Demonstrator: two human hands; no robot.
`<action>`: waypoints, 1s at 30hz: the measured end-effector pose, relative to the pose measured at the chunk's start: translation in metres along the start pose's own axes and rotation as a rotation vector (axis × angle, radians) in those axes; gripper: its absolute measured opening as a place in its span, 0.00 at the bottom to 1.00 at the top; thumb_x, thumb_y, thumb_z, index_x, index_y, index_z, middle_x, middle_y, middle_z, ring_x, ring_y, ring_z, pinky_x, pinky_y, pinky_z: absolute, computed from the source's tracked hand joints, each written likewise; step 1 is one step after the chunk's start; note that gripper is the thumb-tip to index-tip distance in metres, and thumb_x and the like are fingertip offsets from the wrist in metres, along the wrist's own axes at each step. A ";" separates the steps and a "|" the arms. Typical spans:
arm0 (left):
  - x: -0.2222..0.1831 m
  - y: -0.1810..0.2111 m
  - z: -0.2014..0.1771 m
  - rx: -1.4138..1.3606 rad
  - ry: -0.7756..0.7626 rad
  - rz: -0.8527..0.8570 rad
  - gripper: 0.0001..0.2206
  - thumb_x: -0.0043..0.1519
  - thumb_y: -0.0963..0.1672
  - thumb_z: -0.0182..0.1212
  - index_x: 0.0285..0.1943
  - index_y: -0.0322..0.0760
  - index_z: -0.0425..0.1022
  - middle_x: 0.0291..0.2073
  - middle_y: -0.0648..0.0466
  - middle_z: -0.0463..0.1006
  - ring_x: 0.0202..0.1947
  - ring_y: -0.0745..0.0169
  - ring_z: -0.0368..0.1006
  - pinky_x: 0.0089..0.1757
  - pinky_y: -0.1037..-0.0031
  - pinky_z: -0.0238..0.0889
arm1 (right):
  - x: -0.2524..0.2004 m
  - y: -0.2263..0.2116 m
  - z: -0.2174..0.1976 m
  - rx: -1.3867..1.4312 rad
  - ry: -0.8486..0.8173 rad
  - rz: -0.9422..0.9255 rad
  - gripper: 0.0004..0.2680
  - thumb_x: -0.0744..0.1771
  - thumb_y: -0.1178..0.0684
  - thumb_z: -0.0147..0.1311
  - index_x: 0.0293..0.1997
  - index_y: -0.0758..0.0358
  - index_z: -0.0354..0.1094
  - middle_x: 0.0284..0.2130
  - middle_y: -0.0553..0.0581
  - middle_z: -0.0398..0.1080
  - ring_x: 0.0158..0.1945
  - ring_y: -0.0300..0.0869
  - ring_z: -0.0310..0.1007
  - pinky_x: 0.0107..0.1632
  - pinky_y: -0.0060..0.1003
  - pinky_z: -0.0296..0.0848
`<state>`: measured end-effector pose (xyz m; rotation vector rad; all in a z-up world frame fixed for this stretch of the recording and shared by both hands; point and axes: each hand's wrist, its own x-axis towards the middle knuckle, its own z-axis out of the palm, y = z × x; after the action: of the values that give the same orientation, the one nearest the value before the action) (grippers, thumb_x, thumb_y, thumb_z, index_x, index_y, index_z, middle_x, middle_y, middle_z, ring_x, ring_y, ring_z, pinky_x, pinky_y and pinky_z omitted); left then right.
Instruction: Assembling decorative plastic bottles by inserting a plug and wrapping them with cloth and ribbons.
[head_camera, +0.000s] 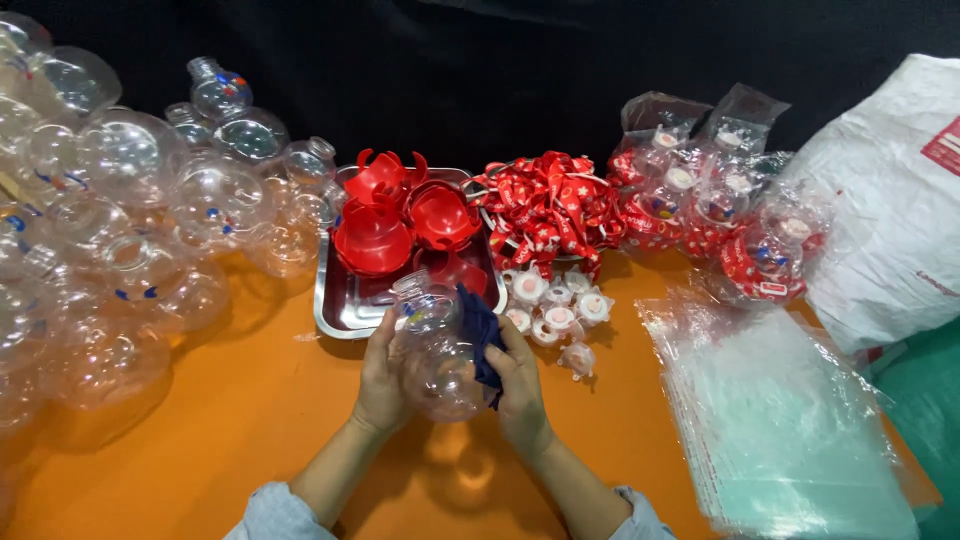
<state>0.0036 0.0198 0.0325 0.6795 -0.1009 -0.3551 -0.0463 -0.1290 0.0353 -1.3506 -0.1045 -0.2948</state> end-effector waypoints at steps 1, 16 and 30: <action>0.004 -0.008 -0.009 0.072 -0.084 0.092 0.31 0.65 0.57 0.44 0.67 0.31 0.70 0.57 0.41 0.77 0.60 0.41 0.73 0.59 0.53 0.64 | 0.002 -0.004 0.000 0.011 -0.017 0.019 0.13 0.68 0.47 0.46 0.51 0.64 0.69 0.26 0.48 0.64 0.28 0.33 0.61 0.30 0.28 0.59; 0.005 -0.005 0.000 0.438 -0.146 0.363 0.24 0.60 0.56 0.56 0.47 0.32 0.83 0.37 0.50 0.84 0.41 0.64 0.78 0.44 0.69 0.74 | 0.003 -0.003 0.013 0.799 0.149 0.655 0.17 0.66 0.41 0.52 0.50 0.65 0.75 0.39 0.68 0.77 0.37 0.57 0.78 0.34 0.43 0.76; -0.016 0.006 0.028 0.813 -0.153 0.740 0.31 0.50 0.46 0.75 0.56 0.35 0.59 0.66 0.37 0.69 0.65 0.51 0.70 0.62 0.68 0.66 | 0.007 -0.020 0.016 0.830 0.322 0.853 0.19 0.69 0.39 0.42 0.59 0.61 0.69 0.56 0.64 0.72 0.58 0.55 0.71 0.59 0.53 0.72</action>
<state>-0.0158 0.0133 0.0590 1.3483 -0.6472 0.3835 -0.0431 -0.1185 0.0590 -0.4241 0.5589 0.2489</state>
